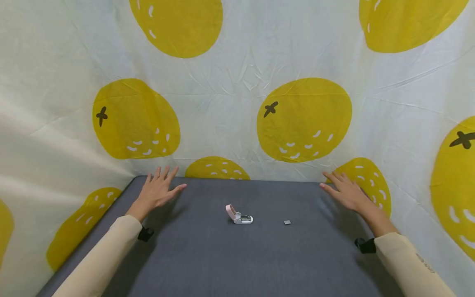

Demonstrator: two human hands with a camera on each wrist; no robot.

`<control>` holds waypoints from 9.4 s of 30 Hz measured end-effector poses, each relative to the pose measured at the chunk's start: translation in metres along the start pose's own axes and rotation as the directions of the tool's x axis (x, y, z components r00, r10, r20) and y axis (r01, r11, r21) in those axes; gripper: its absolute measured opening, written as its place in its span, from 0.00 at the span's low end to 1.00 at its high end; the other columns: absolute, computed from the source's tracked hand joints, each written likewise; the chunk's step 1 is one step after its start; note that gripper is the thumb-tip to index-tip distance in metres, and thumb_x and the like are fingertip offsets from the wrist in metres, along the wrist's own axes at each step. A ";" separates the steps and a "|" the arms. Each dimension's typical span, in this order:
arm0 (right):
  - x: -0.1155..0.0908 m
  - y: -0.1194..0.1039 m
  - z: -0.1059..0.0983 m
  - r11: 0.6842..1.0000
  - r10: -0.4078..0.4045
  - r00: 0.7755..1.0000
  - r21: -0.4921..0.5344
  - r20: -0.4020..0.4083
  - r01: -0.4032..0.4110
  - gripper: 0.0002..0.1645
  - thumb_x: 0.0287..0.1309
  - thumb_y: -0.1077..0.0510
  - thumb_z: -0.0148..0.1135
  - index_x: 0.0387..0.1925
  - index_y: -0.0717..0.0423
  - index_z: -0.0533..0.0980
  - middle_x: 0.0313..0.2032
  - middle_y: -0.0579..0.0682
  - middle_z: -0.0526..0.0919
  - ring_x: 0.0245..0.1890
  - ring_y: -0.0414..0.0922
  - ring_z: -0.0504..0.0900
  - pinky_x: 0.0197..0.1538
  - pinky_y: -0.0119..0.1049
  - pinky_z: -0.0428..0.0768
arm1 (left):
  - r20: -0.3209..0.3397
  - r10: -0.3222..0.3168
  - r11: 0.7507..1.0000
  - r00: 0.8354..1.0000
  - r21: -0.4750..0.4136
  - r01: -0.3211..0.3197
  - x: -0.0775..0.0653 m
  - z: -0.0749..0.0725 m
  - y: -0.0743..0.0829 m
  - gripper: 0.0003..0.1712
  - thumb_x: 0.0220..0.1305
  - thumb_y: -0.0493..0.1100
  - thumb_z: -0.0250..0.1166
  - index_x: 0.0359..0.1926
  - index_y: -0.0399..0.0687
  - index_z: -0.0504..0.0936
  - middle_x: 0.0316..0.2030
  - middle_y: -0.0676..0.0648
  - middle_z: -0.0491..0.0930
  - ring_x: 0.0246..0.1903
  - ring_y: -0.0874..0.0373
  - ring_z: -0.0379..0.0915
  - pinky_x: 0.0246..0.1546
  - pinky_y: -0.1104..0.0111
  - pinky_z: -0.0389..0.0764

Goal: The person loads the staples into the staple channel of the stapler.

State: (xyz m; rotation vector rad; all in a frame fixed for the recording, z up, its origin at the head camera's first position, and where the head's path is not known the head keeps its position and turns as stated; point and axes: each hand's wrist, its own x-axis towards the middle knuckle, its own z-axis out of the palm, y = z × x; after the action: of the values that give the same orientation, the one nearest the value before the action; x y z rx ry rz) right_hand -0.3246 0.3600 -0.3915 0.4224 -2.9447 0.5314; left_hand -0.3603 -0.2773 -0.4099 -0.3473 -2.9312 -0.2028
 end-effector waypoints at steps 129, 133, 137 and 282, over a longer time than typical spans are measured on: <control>0.039 -0.182 0.123 0.863 -0.327 0.943 0.426 0.060 0.272 0.08 0.62 0.63 0.70 0.43 0.59 0.86 0.39 0.50 0.89 0.36 0.42 0.87 0.38 0.30 0.81 | -0.066 0.209 0.740 0.976 -0.641 -0.202 -0.014 0.085 0.175 0.09 0.64 0.35 0.71 0.45 0.47 0.85 0.40 0.48 0.89 0.40 0.57 0.86 0.45 0.60 0.84; 0.040 -0.180 0.126 0.859 -0.324 0.945 0.433 0.042 0.275 0.09 0.63 0.62 0.70 0.44 0.59 0.86 0.41 0.50 0.90 0.37 0.43 0.87 0.39 0.31 0.82 | -0.071 0.212 0.738 0.975 -0.642 -0.207 -0.014 0.087 0.174 0.09 0.64 0.35 0.72 0.45 0.46 0.85 0.40 0.48 0.89 0.40 0.57 0.85 0.45 0.60 0.84; 0.038 -0.181 0.128 0.848 -0.317 0.947 0.460 0.040 0.264 0.10 0.63 0.62 0.69 0.45 0.59 0.86 0.42 0.51 0.90 0.37 0.44 0.87 0.39 0.31 0.82 | -0.050 0.204 0.743 0.978 -0.643 -0.188 -0.016 0.088 0.174 0.09 0.63 0.36 0.72 0.45 0.47 0.85 0.40 0.48 0.88 0.41 0.57 0.85 0.46 0.60 0.83; 0.034 -0.192 0.131 0.887 -0.374 0.927 0.297 0.015 0.353 0.06 0.60 0.64 0.71 0.37 0.54 0.90 0.33 0.47 0.91 0.31 0.37 0.86 0.35 0.30 0.81 | -0.060 0.249 0.726 0.967 -0.649 -0.227 -0.016 0.078 0.174 0.08 0.66 0.38 0.71 0.45 0.50 0.85 0.42 0.50 0.88 0.42 0.58 0.85 0.45 0.61 0.82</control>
State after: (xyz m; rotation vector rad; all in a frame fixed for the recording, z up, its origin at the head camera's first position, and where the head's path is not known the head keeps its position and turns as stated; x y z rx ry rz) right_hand -0.3100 0.1322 -0.4451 1.0217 -2.7481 0.9110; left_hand -0.3160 -0.1010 -0.4695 -0.8213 -2.6974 -1.2043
